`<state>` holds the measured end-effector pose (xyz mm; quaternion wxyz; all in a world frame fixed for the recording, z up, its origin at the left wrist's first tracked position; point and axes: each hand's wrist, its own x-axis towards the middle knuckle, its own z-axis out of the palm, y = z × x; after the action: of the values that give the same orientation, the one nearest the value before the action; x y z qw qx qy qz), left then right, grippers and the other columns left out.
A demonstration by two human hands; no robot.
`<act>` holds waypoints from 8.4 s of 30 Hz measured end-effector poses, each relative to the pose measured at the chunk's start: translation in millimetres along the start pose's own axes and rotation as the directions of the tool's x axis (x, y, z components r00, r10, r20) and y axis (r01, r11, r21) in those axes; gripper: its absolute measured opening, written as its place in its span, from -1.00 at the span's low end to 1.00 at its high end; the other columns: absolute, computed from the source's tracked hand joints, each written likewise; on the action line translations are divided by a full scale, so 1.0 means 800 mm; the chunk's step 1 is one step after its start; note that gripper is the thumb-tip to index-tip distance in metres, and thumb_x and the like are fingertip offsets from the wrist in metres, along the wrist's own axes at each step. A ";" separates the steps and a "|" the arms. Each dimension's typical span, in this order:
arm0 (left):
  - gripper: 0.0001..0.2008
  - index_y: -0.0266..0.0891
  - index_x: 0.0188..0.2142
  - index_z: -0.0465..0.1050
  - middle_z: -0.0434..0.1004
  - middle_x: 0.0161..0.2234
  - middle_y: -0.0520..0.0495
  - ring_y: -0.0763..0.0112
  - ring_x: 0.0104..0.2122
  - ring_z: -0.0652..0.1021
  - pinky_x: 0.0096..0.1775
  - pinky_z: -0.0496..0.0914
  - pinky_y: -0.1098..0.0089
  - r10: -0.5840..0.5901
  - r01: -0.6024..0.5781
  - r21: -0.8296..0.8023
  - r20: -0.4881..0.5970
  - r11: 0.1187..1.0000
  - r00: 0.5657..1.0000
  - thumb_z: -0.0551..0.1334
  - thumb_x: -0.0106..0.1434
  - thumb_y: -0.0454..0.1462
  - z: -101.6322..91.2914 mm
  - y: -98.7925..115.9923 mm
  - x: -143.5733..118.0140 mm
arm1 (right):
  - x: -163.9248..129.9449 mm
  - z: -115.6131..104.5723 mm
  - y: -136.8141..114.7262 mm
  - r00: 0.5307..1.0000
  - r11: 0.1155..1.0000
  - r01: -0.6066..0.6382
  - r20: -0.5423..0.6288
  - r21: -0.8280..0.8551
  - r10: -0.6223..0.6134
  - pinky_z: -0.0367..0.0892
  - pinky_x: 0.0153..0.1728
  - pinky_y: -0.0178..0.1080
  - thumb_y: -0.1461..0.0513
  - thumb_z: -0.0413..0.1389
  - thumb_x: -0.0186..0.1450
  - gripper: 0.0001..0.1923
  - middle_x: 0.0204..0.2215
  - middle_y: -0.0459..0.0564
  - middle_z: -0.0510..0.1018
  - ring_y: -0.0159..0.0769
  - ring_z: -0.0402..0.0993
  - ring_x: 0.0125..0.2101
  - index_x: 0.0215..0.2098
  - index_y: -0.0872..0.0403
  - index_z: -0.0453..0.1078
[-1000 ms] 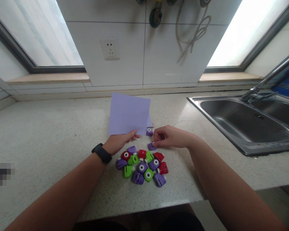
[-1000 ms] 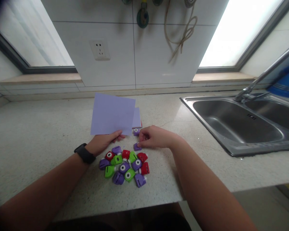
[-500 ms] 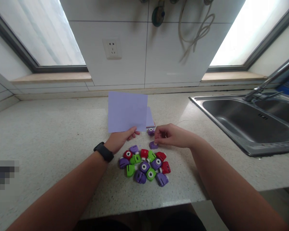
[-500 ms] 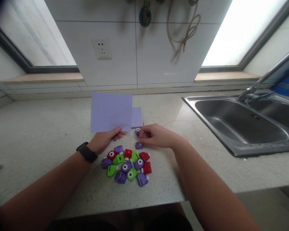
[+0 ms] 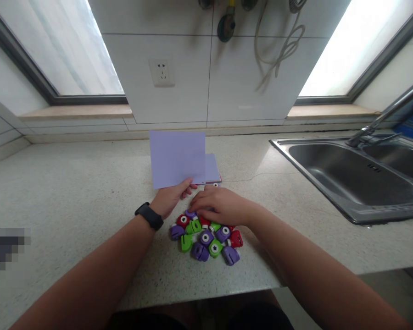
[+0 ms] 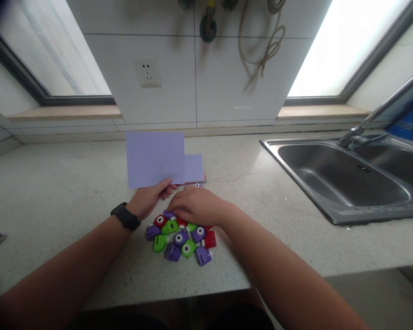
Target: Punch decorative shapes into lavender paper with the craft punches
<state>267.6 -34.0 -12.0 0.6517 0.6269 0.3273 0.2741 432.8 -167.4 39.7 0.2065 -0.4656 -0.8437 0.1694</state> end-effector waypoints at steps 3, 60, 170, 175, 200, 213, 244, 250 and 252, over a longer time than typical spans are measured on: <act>-0.60 -0.24 -0.37 0.64 0.58 -0.40 -0.04 0.40 -0.42 0.46 -0.30 0.37 0.37 -0.005 0.005 -0.029 -0.002 1.000 1.000 0.38 0.17 0.07 0.001 0.001 -0.001 | 0.004 0.002 0.000 0.994 0.988 -0.113 -0.004 -0.104 0.113 0.35 -0.06 -0.14 0.24 0.11 0.42 -0.68 -0.13 0.05 0.66 -0.16 0.51 -0.13 0.10 -0.02 0.55; -0.59 -0.26 -0.38 0.65 0.53 -0.45 -0.04 0.42 -0.46 0.39 -0.33 0.28 0.34 0.040 -0.040 -0.014 -0.007 0.999 0.999 0.35 0.24 0.07 -0.002 -0.004 0.004 | -0.031 -0.019 -0.011 0.996 0.980 -0.084 -0.032 -0.178 0.079 0.16 0.12 0.02 0.23 0.14 0.40 -0.80 -0.13 -0.02 0.68 -0.10 0.41 -0.03 -0.10 0.01 0.61; -0.65 -0.01 0.20 0.46 0.52 0.14 -0.08 0.17 0.13 0.47 0.18 0.37 0.06 0.391 -0.572 0.747 0.441 0.340 0.808 0.16 0.47 -0.21 -0.074 -0.001 -0.170 | -0.138 0.047 -0.056 0.810 0.868 -0.436 -0.315 0.238 0.494 0.34 0.23 0.09 0.32 -0.02 0.47 -0.55 0.16 0.03 0.54 -0.11 0.46 0.17 0.23 -0.13 0.44; -0.75 -0.09 0.05 0.52 0.59 0.03 -0.07 0.18 0.03 0.53 0.10 0.43 0.09 0.403 -0.560 0.738 0.413 0.376 0.817 0.25 0.42 -0.17 -0.068 0.001 -0.171 | -0.142 0.047 -0.053 0.778 0.856 -0.461 -0.356 0.234 0.517 0.41 0.12 0.02 0.31 0.12 0.39 -0.65 0.04 0.07 0.60 -0.12 0.51 0.04 0.11 -0.05 0.49; -0.66 -0.09 0.09 0.54 0.55 -0.02 -0.11 0.18 -0.07 0.57 0.01 0.49 0.13 0.356 -0.469 0.704 0.316 0.533 0.879 0.31 0.35 -0.11 -0.073 -0.003 -0.171 | -0.140 0.056 -0.057 0.672 0.831 -0.501 -0.496 0.242 0.550 0.43 -0.05 -0.05 0.12 0.12 0.44 -0.67 -0.02 0.12 0.55 -0.17 0.51 -0.10 0.11 0.00 0.54; -0.60 -0.13 0.20 0.49 0.46 -0.07 -0.14 0.27 -0.22 0.53 -0.14 0.52 0.22 0.365 -0.445 0.725 0.279 0.526 0.888 0.24 0.39 -0.18 -0.054 0.008 -0.178 | -0.150 0.058 -0.068 0.742 0.903 -0.352 -0.515 0.245 0.429 0.43 -0.24 -0.22 0.25 0.13 0.39 -0.85 -0.11 0.05 0.56 -0.32 0.50 -0.27 -0.12 0.04 0.52; -0.61 -0.18 0.23 0.42 0.57 0.13 -0.16 0.10 -0.10 0.54 -0.05 0.49 0.01 0.471 -0.628 0.771 0.595 -0.104 0.652 0.13 0.44 -0.34 0.010 -0.003 -0.217 | -0.149 0.057 -0.075 0.830 0.929 -0.371 -0.442 0.015 0.339 0.36 0.04 -0.03 0.31 0.12 0.33 -0.67 -0.07 0.02 0.64 -0.13 0.51 -0.04 0.02 -0.06 0.54; -0.69 -0.20 0.14 0.47 0.59 0.04 -0.18 0.08 -0.05 0.52 -0.02 0.47 0.04 0.519 -0.601 0.799 0.504 0.023 0.690 0.17 0.45 -0.28 0.006 -0.002 -0.214 | -0.147 0.061 -0.074 0.818 0.920 -0.392 -0.454 0.010 0.354 0.37 0.03 -0.02 0.28 0.17 0.30 -0.73 -0.09 0.00 0.65 -0.13 0.53 -0.08 -0.06 -0.06 0.57; -0.71 -0.19 0.12 0.48 0.60 0.00 -0.17 0.09 -0.06 0.52 -0.02 0.47 0.04 0.528 -0.597 0.801 0.483 0.056 0.698 0.18 0.45 -0.28 0.005 -0.002 -0.212 | -0.148 0.060 -0.074 0.819 0.920 -0.391 -0.451 0.010 0.353 0.37 0.02 -0.02 0.28 0.16 0.30 -0.73 -0.11 0.00 0.66 -0.13 0.53 -0.09 -0.06 -0.05 0.57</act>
<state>162.6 -166.8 0.5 0.0211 0.9600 0.1307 0.2467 422.9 -303.1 4.3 0.3369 -0.6557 -0.6730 0.0603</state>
